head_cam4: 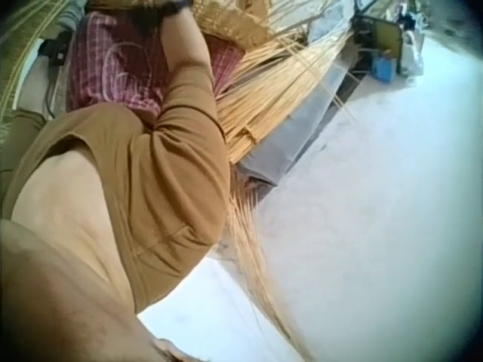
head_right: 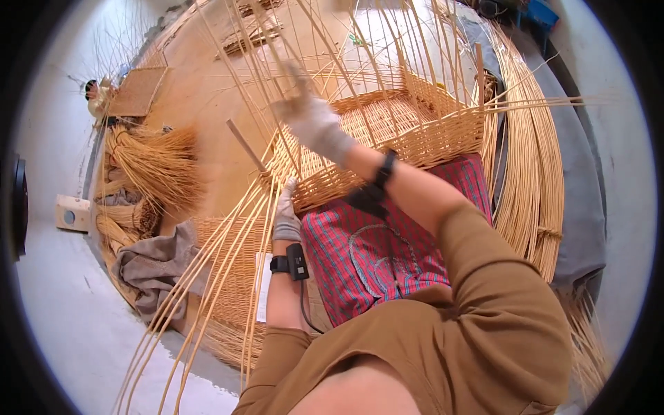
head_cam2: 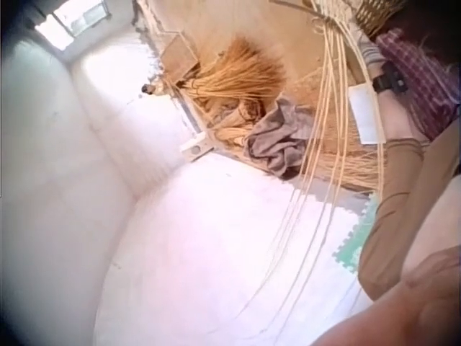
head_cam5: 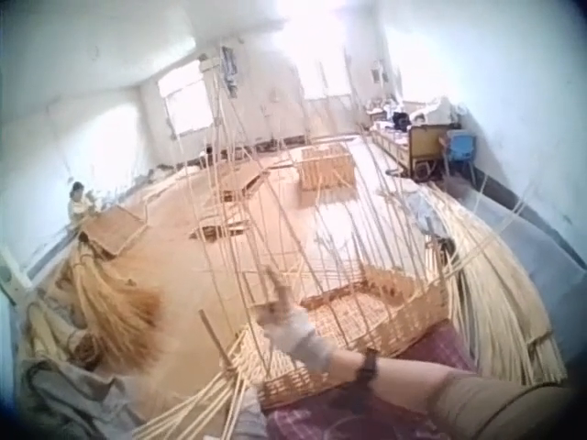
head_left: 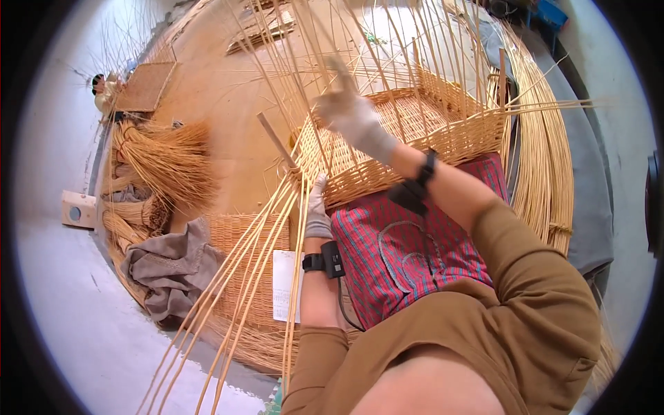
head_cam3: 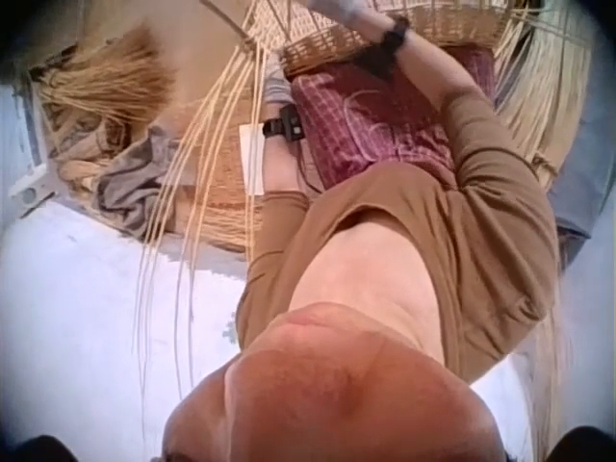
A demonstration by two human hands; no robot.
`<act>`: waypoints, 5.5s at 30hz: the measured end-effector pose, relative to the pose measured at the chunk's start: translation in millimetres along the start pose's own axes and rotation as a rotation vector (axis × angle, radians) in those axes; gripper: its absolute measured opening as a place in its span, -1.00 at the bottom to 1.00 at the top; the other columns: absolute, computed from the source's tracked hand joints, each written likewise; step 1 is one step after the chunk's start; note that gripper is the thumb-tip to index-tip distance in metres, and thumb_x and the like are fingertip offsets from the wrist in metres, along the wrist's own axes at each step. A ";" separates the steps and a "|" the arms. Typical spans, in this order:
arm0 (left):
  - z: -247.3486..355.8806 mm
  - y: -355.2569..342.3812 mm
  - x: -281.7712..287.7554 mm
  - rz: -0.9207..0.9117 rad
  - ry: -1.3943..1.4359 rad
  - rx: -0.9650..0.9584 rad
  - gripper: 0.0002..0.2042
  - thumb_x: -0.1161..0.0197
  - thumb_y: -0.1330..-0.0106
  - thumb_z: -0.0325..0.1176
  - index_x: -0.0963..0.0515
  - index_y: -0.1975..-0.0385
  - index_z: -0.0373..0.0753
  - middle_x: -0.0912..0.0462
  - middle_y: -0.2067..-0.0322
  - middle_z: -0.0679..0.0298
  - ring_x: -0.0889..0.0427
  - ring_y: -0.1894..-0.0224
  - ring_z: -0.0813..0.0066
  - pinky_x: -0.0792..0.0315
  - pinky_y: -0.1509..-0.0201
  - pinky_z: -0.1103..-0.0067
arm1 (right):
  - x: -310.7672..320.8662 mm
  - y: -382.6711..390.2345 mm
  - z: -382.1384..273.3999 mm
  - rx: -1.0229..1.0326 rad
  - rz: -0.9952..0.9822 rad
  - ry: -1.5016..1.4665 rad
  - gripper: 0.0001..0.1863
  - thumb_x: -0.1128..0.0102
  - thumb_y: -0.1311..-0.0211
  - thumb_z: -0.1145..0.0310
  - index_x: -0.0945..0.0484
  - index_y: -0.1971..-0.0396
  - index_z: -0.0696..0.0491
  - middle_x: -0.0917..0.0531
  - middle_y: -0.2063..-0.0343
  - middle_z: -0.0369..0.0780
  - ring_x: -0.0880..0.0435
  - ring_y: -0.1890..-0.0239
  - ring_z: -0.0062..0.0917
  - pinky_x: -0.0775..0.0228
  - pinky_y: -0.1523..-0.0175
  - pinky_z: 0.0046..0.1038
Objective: Weaving a large rectangular wicker or willow basket.
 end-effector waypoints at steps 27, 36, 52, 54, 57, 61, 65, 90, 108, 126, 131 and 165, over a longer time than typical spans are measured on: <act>-7.4 -33.5 -86.4 -0.282 -0.591 -0.143 -0.67 -0.33 -0.48 -0.08 -0.68 0.11 -0.27 -0.76 0.27 0.24 -0.76 0.52 0.35 -0.69 0.52 0.43 | 43.4 -12.2 58.0 -0.120 -0.114 -0.263 -0.16 -0.19 -0.40 0.47 -0.04 -0.59 -0.30 -0.71 0.03 0.07 -0.74 0.08 -0.15 -0.62 -0.07 -0.21; 9.7 43.5 -120.4 -0.004 -1.135 -1.115 -0.61 -0.39 -0.42 -0.31 -0.53 -0.16 -0.31 -0.64 -0.06 0.07 -0.69 0.07 0.40 -0.61 0.04 0.53 | 167.3 176.9 139.2 -0.631 -0.217 0.053 -0.58 -0.12 -0.47 0.17 -0.56 -0.18 0.06 -0.80 0.08 -0.13 -0.84 0.23 -0.48 -0.70 0.10 -0.35; -92.3 344.5 -274.0 -1.636 -0.968 -0.786 -0.81 -0.47 -0.18 -0.20 -0.67 0.30 -0.09 -0.61 0.46 0.26 -0.65 0.45 0.15 -0.47 0.40 0.35 | 195.5 107.5 183.4 -0.678 -0.699 0.016 -0.66 -0.18 -0.43 0.15 -0.77 0.12 0.08 -0.84 0.22 -0.27 -0.83 0.23 -0.59 -0.72 0.13 -0.49; -87.8 342.2 -273.0 -1.532 -0.899 -0.757 -0.80 -0.50 -0.13 -0.28 -0.65 0.29 -0.11 -0.59 0.46 0.24 -0.64 0.46 0.13 -0.46 0.43 0.39 | 189.6 113.9 181.0 -0.663 -0.726 -0.047 -0.67 -0.17 -0.43 0.15 -0.77 0.13 0.07 -0.84 0.22 -0.28 -0.83 0.23 -0.58 -0.72 0.14 -0.49; -93.1 352.8 -282.0 -1.443 -0.892 -0.777 -0.79 -0.48 -0.07 -0.44 -0.65 0.30 -0.18 -0.59 0.49 0.22 -0.62 0.49 0.17 -0.45 0.44 0.44 | 175.9 125.9 177.9 -0.624 -0.799 -0.074 -0.67 -0.18 -0.42 0.14 -0.74 0.11 0.06 -0.82 0.19 -0.30 -0.82 0.20 -0.57 -0.72 0.13 -0.46; -93.6 365.0 -298.5 -1.396 -0.820 -0.773 -0.77 -0.41 -0.01 -0.60 -0.64 0.30 -0.26 -0.59 0.53 0.20 -0.61 0.50 0.24 -0.48 0.40 0.50 | 164.7 144.7 172.5 -0.636 -0.871 -0.116 -0.66 -0.18 -0.42 0.15 -0.71 0.02 0.05 -0.81 0.15 -0.30 -0.81 0.17 -0.57 -0.72 0.09 -0.44; -91.7 362.5 -298.4 -1.427 -0.839 -0.766 -0.73 -0.49 -0.03 -0.57 -0.66 0.25 -0.24 -0.62 0.49 0.18 -0.65 0.49 0.22 -0.55 0.38 0.47 | 182.5 164.7 167.9 -0.686 -0.827 -0.219 -0.68 -0.19 -0.44 0.13 -0.72 0.01 0.00 -0.81 0.16 -0.31 -0.81 0.18 -0.59 -0.71 0.09 -0.47; -158.7 356.3 -302.7 -1.517 -1.121 -1.128 -0.70 -0.42 0.03 -0.65 -0.73 0.27 -0.19 -0.53 0.38 0.25 -0.67 0.39 0.30 -0.56 0.34 0.44 | 390.4 324.9 69.8 -0.906 -0.673 -0.457 -0.65 -0.28 -0.45 0.07 -0.72 0.05 0.04 -0.78 0.37 -0.31 -0.75 0.38 -0.62 -0.53 0.37 -0.58; -145.5 403.7 -296.6 -1.871 -1.124 -1.204 -0.84 -0.29 0.00 -0.19 -0.57 0.39 0.05 -0.38 0.37 0.43 -0.51 0.31 0.41 -0.41 0.23 0.41 | 357.9 395.6 -38.5 -0.626 -1.726 -0.589 -0.65 -0.43 -0.26 0.16 -0.73 0.15 0.14 -0.80 0.39 -0.17 -0.80 0.35 -0.47 -0.61 0.22 -0.37; -147.5 374.4 -303.8 -1.450 -1.050 -1.104 -0.71 -0.44 0.12 -0.53 -0.75 0.32 -0.13 -0.60 0.36 0.31 -0.64 0.30 0.28 -0.49 0.20 0.42 | 361.6 397.8 -16.0 -0.722 -1.477 -0.694 -0.65 -0.53 -0.17 0.21 -0.75 0.16 0.14 -0.81 0.37 -0.18 -0.77 0.27 -0.45 -0.55 0.15 -0.34; -149.8 371.3 -299.7 -1.420 -1.023 -1.059 -0.71 -0.51 0.11 -0.47 -0.74 0.31 -0.08 -0.57 0.37 0.32 -0.64 0.32 0.27 -0.49 0.25 0.40 | 362.0 397.8 -12.6 -0.633 -1.453 -0.567 -0.59 -0.56 -0.13 0.18 -0.74 0.11 0.13 -0.80 0.33 -0.12 -0.75 0.23 -0.38 -0.52 0.10 -0.29; -198.3 372.4 -279.3 -1.379 -0.943 0.369 -0.94 -0.16 -0.55 -0.49 -0.54 0.13 -0.33 -0.64 0.47 0.34 -0.56 0.51 0.72 -0.43 0.42 0.71 | 385.4 430.3 -39.7 -0.721 -1.818 -0.517 -0.60 -0.40 -0.30 0.21 -0.72 -0.05 0.13 -0.84 0.21 -0.17 -0.83 0.22 -0.61 -0.62 0.09 -0.47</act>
Point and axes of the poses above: each hand's wrist, its own y-axis away from the middle knuckle, its own x-axis out of the back of the hand, z = x × y, the point moved 6 cm from there along -y, towards the middle knuckle
